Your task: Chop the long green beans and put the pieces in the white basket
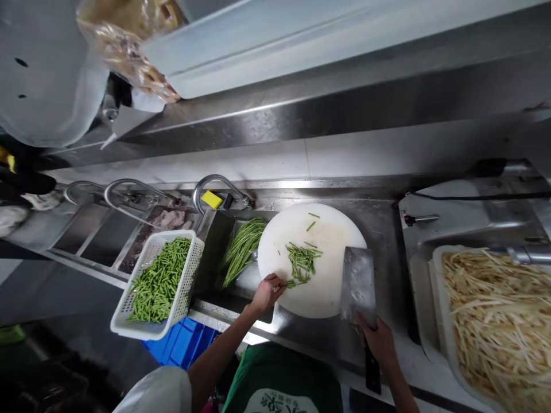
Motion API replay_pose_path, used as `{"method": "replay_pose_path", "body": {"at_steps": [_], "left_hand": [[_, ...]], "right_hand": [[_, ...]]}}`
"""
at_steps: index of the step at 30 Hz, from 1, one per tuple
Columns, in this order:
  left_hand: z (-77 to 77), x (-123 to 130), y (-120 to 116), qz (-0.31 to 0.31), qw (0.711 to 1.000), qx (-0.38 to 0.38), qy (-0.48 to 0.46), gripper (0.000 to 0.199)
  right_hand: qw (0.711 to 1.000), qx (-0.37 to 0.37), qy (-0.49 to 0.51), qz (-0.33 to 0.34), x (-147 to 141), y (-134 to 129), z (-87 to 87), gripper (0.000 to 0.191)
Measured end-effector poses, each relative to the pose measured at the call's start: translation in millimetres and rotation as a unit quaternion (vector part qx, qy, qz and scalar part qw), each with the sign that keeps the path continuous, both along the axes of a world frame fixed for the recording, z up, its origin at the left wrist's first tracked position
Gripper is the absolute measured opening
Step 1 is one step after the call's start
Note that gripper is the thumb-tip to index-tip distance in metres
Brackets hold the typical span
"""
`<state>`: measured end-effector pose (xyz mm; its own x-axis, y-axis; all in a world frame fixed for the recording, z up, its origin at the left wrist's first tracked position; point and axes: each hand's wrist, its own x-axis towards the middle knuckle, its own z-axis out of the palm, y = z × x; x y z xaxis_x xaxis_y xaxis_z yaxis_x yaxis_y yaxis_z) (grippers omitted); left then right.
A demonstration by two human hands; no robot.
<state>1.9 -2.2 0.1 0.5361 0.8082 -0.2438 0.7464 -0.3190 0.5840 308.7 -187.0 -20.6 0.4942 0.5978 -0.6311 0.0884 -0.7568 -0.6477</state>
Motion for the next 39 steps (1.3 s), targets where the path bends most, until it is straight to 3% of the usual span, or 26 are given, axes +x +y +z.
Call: {"method": "replay_pose_path", "body": {"at_steps": [6, 12, 16, 19, 25, 29, 33, 36, 38, 39], "left_hand": [[14.4, 14.0, 7.7, -0.054, 0.995, -0.006, 0.09, 0.008], [43.2, 8.0, 25.1, -0.063, 0.996, -0.01, 0.07, 0.014], [53.8, 23.0, 45.6, -0.067, 0.997, -0.029, 0.007, 0.02], [49.9, 41.3, 58.6, -0.089, 0.995, -0.029, -0.018, 0.024], [24.8, 82.1, 73.3, -0.156, 0.988, -0.008, -0.017, 0.044], [14.2, 108.5, 82.4, -0.166, 0.985, 0.04, -0.012, 0.036], [13.9, 124.8, 88.7, -0.151, 0.984, 0.094, -0.005, 0.033], [11.0, 129.4, 86.3, -0.163, 0.975, 0.15, 0.038, 0.069], [4.9, 130.1, 82.2, -0.227, 0.954, 0.181, 0.076, 0.093], [1.0, 130.3, 80.2, -0.257, 0.942, 0.194, 0.093, 0.095]], "right_hand": [[1.0, 0.002, -0.022, 0.01, 1.6, 3.6, 4.0, 0.045], [0.999, 0.012, -0.031, 0.02, 2.3, 1.5, 0.1, 0.045], [1.0, 0.01, -0.013, 0.013, 0.7, 0.1, -1.7, 0.046], [1.0, 0.018, -0.009, 0.008, -0.4, -1.1, -3.3, 0.047], [1.0, 0.014, 0.013, 0.006, -2.2, -4.6, -7.3, 0.047], [0.999, 0.023, 0.032, 0.012, -5.2, -7.3, -9.5, 0.047], [0.999, 0.025, 0.035, 0.009, -7.6, -8.3, -7.7, 0.046], [0.999, 0.025, 0.043, 0.004, -8.3, -9.0, -7.0, 0.045], [0.998, 0.028, 0.055, -0.002, -8.7, -10.0, -8.9, 0.045], [0.998, 0.029, 0.058, -0.006, -9.0, -10.6, -10.5, 0.045]]}}
